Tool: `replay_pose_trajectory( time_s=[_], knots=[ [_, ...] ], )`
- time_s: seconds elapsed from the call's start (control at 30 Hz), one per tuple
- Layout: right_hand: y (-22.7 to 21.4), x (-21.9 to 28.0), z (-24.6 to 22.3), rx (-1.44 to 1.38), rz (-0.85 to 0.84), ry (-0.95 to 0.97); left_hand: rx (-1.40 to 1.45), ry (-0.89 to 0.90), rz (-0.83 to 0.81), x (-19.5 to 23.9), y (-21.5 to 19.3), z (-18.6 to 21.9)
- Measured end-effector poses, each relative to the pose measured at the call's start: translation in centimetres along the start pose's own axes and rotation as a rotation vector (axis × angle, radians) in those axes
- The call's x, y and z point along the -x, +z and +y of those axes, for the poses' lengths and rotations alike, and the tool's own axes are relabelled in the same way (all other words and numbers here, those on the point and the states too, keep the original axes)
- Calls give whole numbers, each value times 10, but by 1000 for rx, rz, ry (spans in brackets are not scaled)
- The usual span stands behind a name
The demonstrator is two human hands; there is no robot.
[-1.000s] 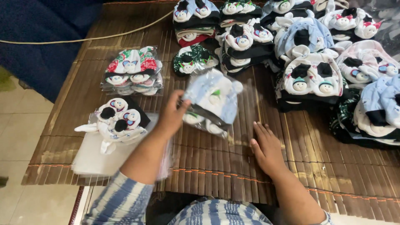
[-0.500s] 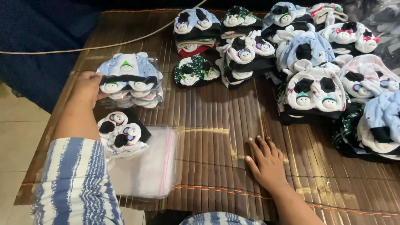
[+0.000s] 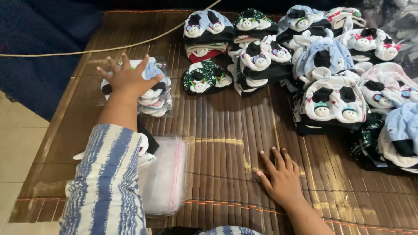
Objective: Packaging baby hats into individual plastic bags
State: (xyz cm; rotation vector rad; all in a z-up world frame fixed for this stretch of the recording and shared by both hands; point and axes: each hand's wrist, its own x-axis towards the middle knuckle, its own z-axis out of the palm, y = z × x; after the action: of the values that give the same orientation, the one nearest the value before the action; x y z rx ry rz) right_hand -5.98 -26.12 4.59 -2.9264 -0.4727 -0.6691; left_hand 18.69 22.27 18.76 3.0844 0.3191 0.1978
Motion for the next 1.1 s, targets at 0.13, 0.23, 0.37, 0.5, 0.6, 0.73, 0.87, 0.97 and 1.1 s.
replay_pose_trajectory(
  time_s=[0.13,0.23,0.37,0.5,0.6,0.73,0.87,0.97,1.1],
  knots=[
    [-1,-1,0,-13,-25,5,62,-75,-124,11,4,5],
    [-2,-3,-2,-6,-16,2,42,-94,-176,14,6,4],
    [-3,-3,-2,-6,-48,11,35,-66,-135,21,10,4],
    [0,-1,-2,-3,-30,9,42,-53,-136,23,12,6],
    [2,2,-2,19,-50,14,72,-84,-180,14,18,-2],
    [-1,0,-1,-4,-45,6,83,-91,-232,4,-4,0],
    [0,-1,0,-20,-48,9,-3,104,61,-12,-11,20],
    [-4,-2,-4,-33,-52,19,-18,321,252,0,-14,72],
    [-4,-3,-3,-37,-50,23,-16,597,259,3,53,135]
  ],
)
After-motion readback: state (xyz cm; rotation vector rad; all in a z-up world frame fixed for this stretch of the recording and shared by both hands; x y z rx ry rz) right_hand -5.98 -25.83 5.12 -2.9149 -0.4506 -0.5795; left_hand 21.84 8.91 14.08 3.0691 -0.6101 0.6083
